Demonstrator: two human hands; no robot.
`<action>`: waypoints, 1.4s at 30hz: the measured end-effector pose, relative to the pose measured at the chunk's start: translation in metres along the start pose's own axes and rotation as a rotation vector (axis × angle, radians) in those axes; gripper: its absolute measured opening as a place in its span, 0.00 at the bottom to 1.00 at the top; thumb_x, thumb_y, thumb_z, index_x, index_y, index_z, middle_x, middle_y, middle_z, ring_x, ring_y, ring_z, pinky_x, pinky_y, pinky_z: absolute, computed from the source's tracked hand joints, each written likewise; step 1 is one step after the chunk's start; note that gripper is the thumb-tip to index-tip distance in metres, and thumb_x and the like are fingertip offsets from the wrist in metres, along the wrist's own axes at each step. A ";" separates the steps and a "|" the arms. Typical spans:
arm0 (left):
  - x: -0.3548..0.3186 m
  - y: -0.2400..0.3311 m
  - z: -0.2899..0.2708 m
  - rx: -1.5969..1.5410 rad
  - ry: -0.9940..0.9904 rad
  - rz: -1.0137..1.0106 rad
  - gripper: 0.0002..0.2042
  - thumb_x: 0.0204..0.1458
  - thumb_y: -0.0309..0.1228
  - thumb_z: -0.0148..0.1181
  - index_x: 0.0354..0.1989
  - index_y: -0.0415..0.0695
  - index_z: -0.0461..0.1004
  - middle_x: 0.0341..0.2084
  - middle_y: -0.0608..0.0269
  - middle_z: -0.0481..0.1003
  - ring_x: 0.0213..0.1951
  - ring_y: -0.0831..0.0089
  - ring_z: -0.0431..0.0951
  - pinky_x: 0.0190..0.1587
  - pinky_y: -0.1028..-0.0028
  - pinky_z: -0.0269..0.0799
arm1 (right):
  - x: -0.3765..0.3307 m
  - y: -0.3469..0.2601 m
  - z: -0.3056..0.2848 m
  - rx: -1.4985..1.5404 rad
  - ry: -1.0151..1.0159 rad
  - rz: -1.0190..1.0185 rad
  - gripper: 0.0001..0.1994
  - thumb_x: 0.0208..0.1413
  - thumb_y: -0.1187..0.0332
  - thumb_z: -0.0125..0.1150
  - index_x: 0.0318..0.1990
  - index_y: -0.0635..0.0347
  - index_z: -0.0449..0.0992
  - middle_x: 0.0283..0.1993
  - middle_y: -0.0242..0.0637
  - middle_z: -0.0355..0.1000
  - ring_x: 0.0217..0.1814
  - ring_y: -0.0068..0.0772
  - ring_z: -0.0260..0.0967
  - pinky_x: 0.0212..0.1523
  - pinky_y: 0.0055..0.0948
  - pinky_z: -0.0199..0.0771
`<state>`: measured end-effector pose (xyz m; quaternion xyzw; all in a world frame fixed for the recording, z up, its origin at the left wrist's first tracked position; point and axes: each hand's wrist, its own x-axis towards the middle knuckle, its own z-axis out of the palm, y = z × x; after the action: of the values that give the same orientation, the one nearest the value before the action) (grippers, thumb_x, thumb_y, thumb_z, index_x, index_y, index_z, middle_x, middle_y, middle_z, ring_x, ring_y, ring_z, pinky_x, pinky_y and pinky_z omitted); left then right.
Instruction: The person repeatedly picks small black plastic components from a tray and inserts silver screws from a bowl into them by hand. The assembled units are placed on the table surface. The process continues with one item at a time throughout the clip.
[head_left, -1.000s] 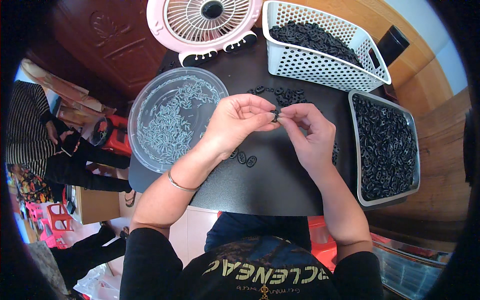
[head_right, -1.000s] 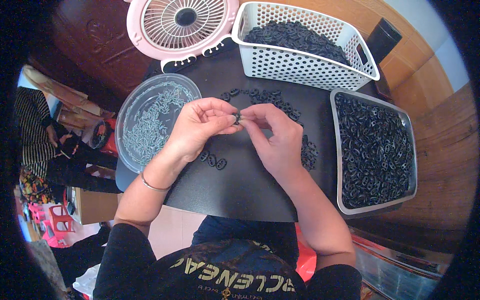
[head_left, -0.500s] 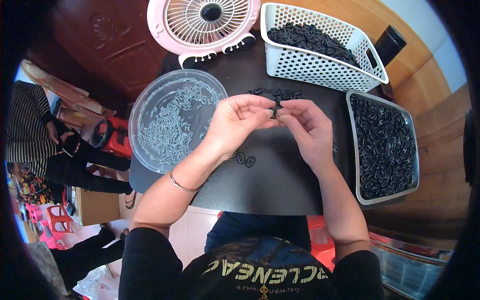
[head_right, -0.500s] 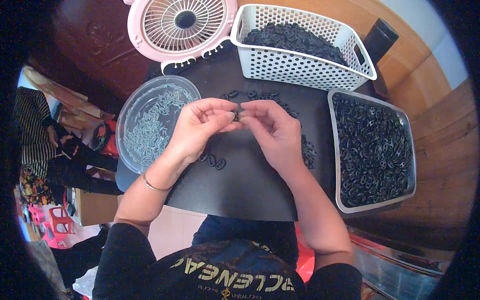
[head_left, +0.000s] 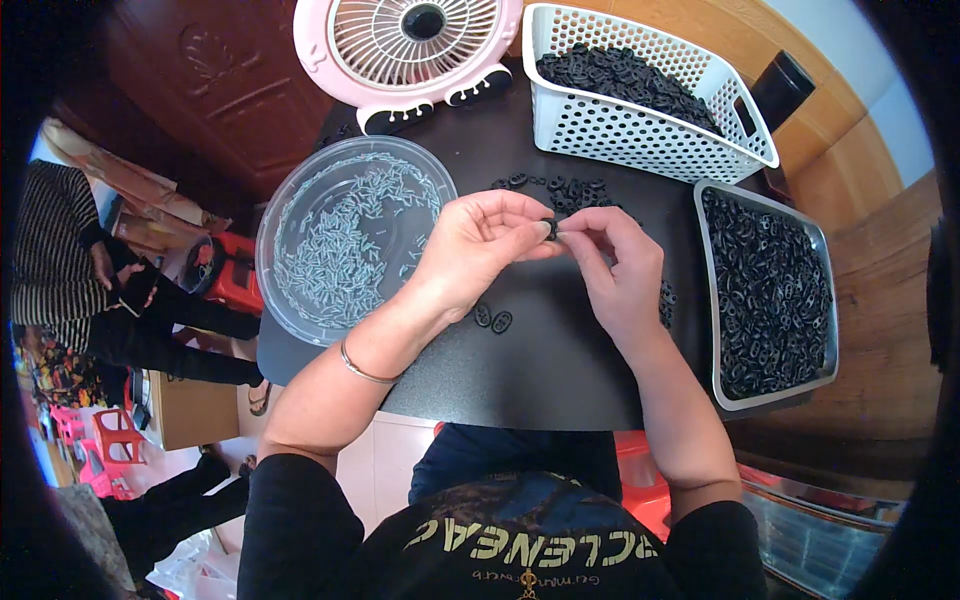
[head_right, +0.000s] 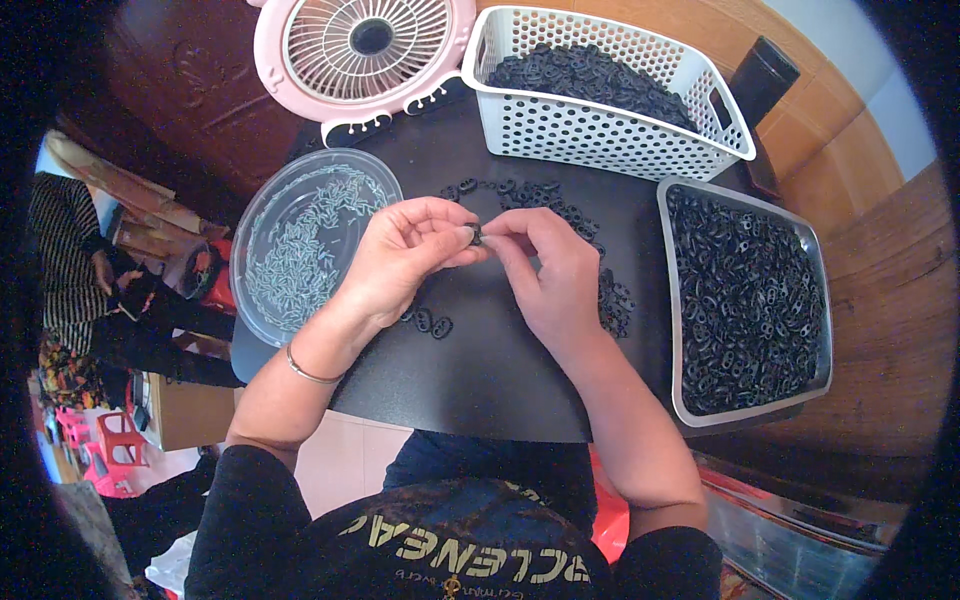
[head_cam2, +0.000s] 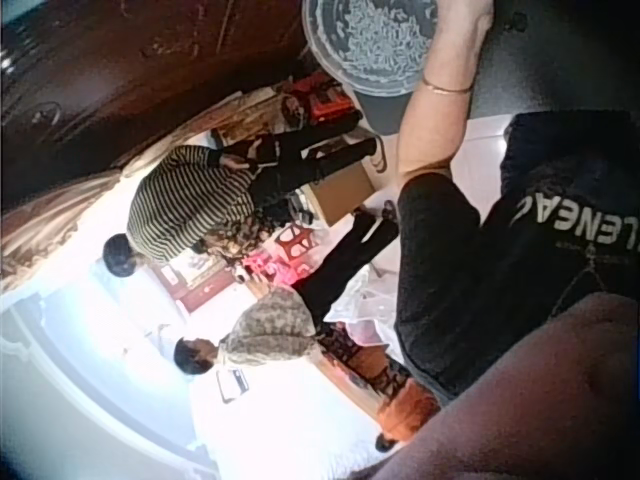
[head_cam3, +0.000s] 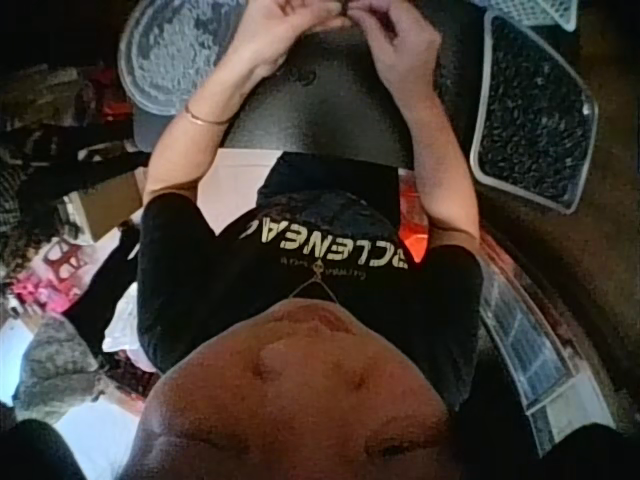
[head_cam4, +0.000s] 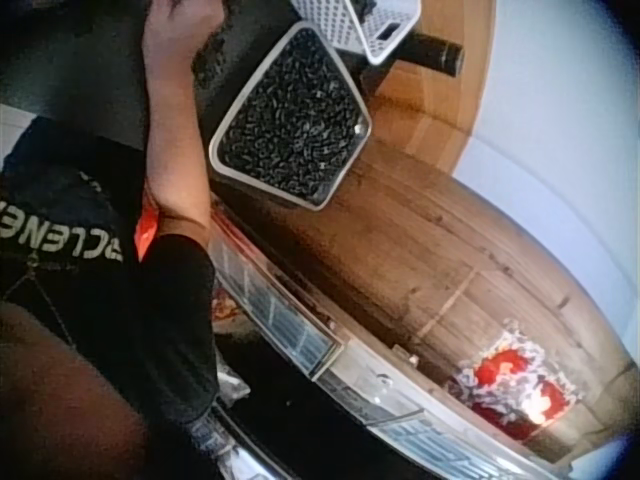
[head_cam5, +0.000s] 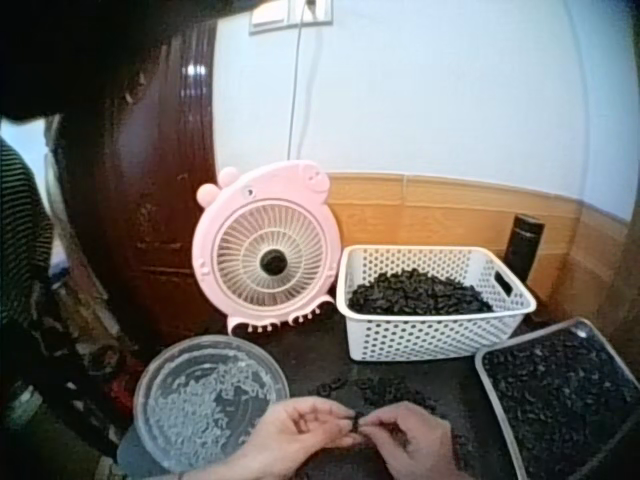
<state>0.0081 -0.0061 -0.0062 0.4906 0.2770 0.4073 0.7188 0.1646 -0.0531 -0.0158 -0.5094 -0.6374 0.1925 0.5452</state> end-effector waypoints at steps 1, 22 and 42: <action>0.000 -0.001 0.001 -0.004 0.006 0.004 0.06 0.49 0.20 0.52 0.36 0.33 0.70 0.29 0.57 0.74 0.32 0.73 0.76 0.38 0.78 0.74 | -0.001 0.002 0.002 0.012 0.008 0.012 0.03 0.46 0.78 0.56 0.31 0.64 0.71 0.27 0.34 0.71 0.27 0.22 0.69 0.29 0.21 0.70; 0.002 0.000 -0.001 -0.067 -0.012 -0.014 0.07 0.49 0.22 0.54 0.36 0.36 0.70 0.28 0.60 0.74 0.30 0.75 0.76 0.35 0.80 0.74 | 0.004 -0.001 -0.001 0.059 -0.045 0.005 0.05 0.46 0.78 0.56 0.32 0.63 0.71 0.28 0.34 0.70 0.27 0.21 0.69 0.28 0.20 0.69; 0.007 0.009 -0.020 -0.110 0.038 0.047 0.08 0.45 0.19 0.56 0.36 0.37 0.72 0.33 0.61 0.74 0.35 0.73 0.75 0.41 0.78 0.71 | 0.031 0.000 -0.024 -0.428 -0.063 0.038 0.09 0.45 0.78 0.55 0.36 0.60 0.73 0.34 0.39 0.70 0.34 0.36 0.69 0.37 0.29 0.69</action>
<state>-0.0072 0.0111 -0.0048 0.4490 0.2563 0.4481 0.7293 0.1895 -0.0338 0.0074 -0.6191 -0.6708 0.0789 0.4005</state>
